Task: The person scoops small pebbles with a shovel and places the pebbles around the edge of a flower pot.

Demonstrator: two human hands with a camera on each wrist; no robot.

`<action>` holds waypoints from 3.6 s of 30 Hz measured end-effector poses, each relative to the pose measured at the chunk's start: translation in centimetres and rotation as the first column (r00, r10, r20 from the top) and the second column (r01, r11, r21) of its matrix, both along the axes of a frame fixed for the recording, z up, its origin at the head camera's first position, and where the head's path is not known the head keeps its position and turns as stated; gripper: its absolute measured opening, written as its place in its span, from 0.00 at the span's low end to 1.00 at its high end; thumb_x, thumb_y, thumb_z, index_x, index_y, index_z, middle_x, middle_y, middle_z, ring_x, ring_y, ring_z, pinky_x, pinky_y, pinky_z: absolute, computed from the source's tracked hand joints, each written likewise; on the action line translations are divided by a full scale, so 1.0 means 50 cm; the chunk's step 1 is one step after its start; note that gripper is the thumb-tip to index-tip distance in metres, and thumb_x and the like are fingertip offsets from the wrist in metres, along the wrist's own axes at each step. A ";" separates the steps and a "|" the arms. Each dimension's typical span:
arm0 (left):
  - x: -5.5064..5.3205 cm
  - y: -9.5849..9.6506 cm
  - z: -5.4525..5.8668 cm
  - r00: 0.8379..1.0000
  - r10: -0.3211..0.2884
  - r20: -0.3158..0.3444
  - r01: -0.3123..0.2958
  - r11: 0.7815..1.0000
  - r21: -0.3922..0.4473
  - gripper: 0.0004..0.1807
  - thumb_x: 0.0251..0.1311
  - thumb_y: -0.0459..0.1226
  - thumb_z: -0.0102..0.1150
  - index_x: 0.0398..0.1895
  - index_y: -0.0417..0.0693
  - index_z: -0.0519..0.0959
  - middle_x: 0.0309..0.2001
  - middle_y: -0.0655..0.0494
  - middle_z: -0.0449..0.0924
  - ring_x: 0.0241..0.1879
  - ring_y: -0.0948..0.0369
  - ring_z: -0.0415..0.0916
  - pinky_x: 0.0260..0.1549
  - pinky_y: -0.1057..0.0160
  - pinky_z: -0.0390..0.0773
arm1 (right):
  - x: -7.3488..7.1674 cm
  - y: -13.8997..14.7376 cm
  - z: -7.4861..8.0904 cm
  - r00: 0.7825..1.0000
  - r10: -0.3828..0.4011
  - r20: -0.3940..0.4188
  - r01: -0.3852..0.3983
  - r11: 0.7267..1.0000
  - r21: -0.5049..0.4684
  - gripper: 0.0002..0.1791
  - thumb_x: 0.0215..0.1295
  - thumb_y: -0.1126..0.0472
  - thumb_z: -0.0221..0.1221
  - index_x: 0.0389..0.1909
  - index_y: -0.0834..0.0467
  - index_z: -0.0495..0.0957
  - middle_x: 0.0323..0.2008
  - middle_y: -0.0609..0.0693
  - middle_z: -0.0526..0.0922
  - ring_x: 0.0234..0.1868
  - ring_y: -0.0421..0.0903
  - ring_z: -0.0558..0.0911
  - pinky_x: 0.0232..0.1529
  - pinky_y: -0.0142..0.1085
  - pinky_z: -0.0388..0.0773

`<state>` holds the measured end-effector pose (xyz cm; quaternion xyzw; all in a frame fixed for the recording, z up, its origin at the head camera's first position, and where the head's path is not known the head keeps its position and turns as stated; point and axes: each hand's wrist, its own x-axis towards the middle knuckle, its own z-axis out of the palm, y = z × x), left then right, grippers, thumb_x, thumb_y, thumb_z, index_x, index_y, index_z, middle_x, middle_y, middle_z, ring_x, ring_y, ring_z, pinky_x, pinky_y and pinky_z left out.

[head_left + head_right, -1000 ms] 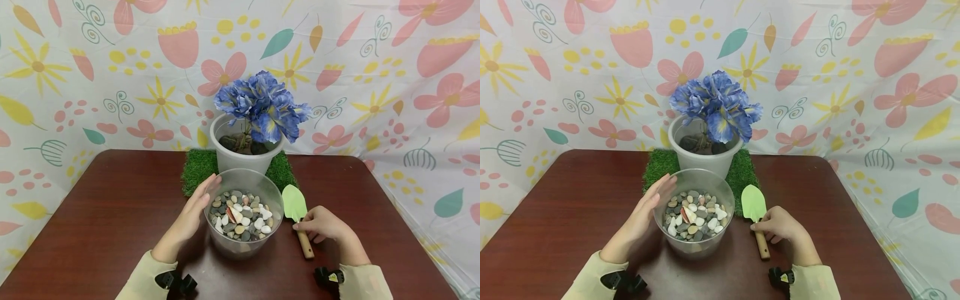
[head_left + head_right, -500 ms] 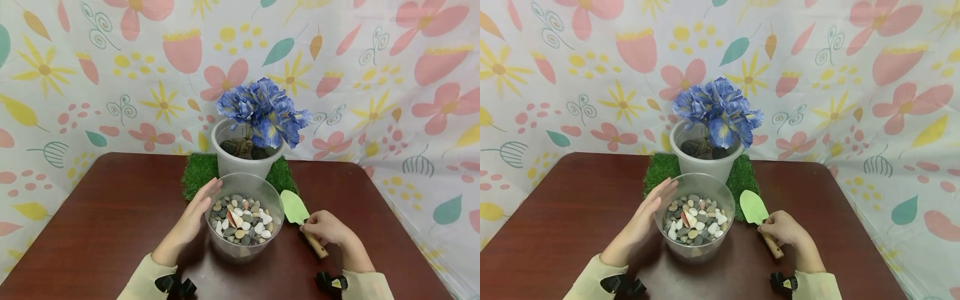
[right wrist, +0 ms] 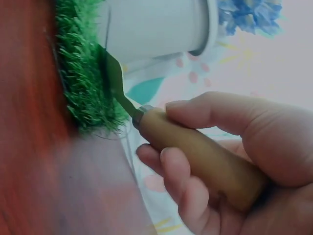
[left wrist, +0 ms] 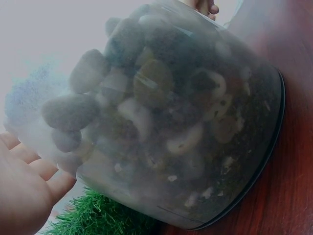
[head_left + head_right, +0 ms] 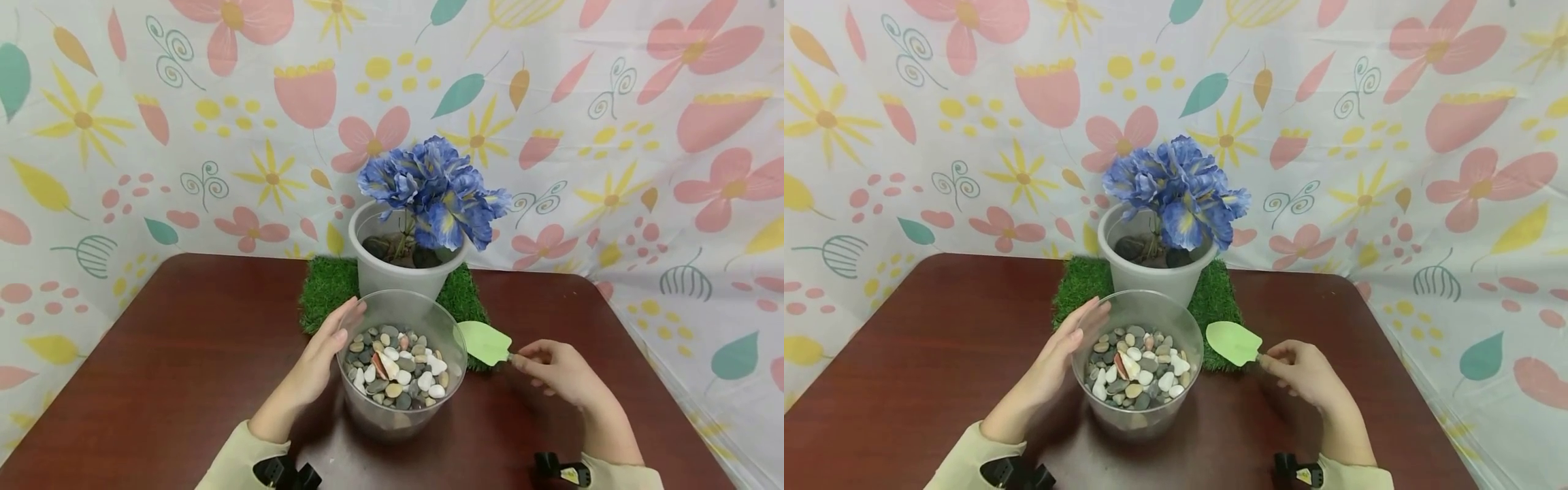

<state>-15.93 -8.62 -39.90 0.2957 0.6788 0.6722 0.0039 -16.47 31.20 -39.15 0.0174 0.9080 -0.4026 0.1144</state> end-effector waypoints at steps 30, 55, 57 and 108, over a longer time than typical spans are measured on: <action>-0.006 0.009 0.001 0.999 0.015 0.037 -0.016 1.000 0.026 0.31 0.70 0.40 0.30 0.74 0.39 0.46 0.72 0.36 0.52 0.72 0.40 0.48 0.67 0.36 0.49 | -0.016 0.021 0.010 0.936 -0.353 -0.007 0.147 0.407 -0.902 0.06 0.63 0.64 0.57 0.33 0.59 0.83 0.33 0.51 0.88 0.30 0.46 0.87 0.34 0.39 0.84; -0.004 0.017 -0.002 0.997 0.063 0.045 -0.064 0.998 0.009 0.31 0.68 0.38 0.28 0.73 0.38 0.46 0.72 0.37 0.52 0.71 0.41 0.49 0.67 0.36 0.50 | -0.018 0.027 0.088 0.997 -0.029 -0.074 -0.077 -0.126 -0.989 0.22 0.74 0.62 0.36 0.44 0.69 0.77 0.42 0.66 0.84 0.44 0.59 0.84 0.45 0.43 0.82; -0.004 0.019 -0.003 0.997 0.062 0.051 -0.062 0.998 0.010 0.31 0.68 0.38 0.28 0.73 0.38 0.46 0.72 0.37 0.52 0.71 0.41 0.49 0.67 0.36 0.49 | -0.019 0.024 0.093 0.996 -0.001 -0.094 -0.093 -0.132 -0.987 0.23 0.75 0.62 0.34 0.44 0.70 0.77 0.43 0.66 0.83 0.45 0.59 0.84 0.46 0.43 0.82; -0.039 0.049 -0.018 0.997 0.057 -0.058 -0.045 0.978 0.205 0.37 0.54 0.38 0.29 0.69 0.27 0.51 0.65 0.24 0.58 0.65 0.45 0.64 0.65 0.40 0.60 | -0.039 -0.136 0.235 0.980 0.086 -0.178 -0.191 0.639 -0.745 0.09 0.68 0.63 0.52 0.43 0.60 0.77 0.40 0.50 0.87 0.40 0.46 0.87 0.39 0.38 0.84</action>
